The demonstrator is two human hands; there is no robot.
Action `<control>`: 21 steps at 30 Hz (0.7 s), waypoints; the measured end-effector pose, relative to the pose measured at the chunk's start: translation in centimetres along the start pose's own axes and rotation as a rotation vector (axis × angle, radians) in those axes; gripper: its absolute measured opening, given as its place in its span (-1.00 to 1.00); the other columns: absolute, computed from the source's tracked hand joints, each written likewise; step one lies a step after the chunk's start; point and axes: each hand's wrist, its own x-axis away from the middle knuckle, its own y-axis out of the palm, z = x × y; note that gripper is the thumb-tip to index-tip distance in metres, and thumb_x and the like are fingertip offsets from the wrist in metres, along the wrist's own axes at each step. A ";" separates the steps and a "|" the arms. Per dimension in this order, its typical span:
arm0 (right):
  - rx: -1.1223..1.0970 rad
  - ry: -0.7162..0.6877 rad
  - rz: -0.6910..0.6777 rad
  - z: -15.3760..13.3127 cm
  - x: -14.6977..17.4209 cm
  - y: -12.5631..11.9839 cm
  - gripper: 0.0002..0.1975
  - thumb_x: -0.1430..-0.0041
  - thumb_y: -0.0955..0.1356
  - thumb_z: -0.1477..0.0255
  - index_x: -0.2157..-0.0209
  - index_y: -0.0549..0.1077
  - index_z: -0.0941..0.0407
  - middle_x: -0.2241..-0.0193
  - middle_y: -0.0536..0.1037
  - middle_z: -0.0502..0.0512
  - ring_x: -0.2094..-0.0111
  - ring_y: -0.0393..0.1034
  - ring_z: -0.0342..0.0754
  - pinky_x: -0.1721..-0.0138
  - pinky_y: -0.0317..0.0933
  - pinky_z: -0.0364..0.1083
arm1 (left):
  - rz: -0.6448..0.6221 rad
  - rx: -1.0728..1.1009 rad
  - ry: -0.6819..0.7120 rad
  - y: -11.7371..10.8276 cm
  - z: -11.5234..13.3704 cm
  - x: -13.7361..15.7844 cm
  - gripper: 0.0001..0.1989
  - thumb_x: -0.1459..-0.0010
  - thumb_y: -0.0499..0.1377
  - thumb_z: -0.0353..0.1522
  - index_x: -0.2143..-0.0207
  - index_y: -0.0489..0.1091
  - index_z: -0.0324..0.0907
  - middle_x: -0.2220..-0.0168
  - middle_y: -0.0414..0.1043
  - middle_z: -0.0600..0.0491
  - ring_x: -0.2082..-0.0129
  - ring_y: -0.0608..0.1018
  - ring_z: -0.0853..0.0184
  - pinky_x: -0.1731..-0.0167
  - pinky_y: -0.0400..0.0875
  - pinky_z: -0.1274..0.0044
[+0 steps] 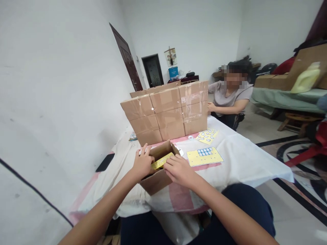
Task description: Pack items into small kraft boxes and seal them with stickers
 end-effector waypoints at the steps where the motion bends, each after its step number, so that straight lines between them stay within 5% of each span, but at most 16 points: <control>1: 0.001 0.001 -0.001 0.0 -0.1 0.0 -0.90 -0.33 0.28 0.50 0.30 0.40 0.14 0.32 0.49 0.08 0.26 0.24 -0.02 0.23 -0.05 -0.01 | 0.007 -0.007 0.002 0.1 0.0 0.0 -0.84 -0.03 0.31 -0.26 0.31 0.60 -0.08 -0.35 0.17 -0.14 -0.42 0.02 -0.12 -0.25 0.03 0.01; 8: 0.008 0.025 -0.024 0.1 -0.4 0.1 -0.92 -0.32 0.31 0.46 0.30 0.39 0.13 0.30 0.50 0.07 0.25 0.25 -0.03 0.20 -0.02 0.00 | 0.022 -0.043 0.019 0.7 -0.3 -0.1 -0.77 -0.10 0.15 -0.46 0.28 0.60 -0.09 -0.35 0.16 -0.16 -0.42 0.05 -0.09 -0.21 0.10 0.03; 21: 0.020 0.032 0.004 0.0 0.4 0.6 -0.94 -0.30 0.32 0.44 0.29 0.39 0.12 0.28 0.51 0.06 0.23 0.26 -0.02 0.22 0.00 0.00 | 0.005 -0.016 -0.005 1.0 -0.1 -0.6 -0.75 0.03 0.31 -0.21 0.28 0.60 -0.08 -0.36 0.15 -0.19 -0.42 0.05 -0.09 -0.25 0.01 0.01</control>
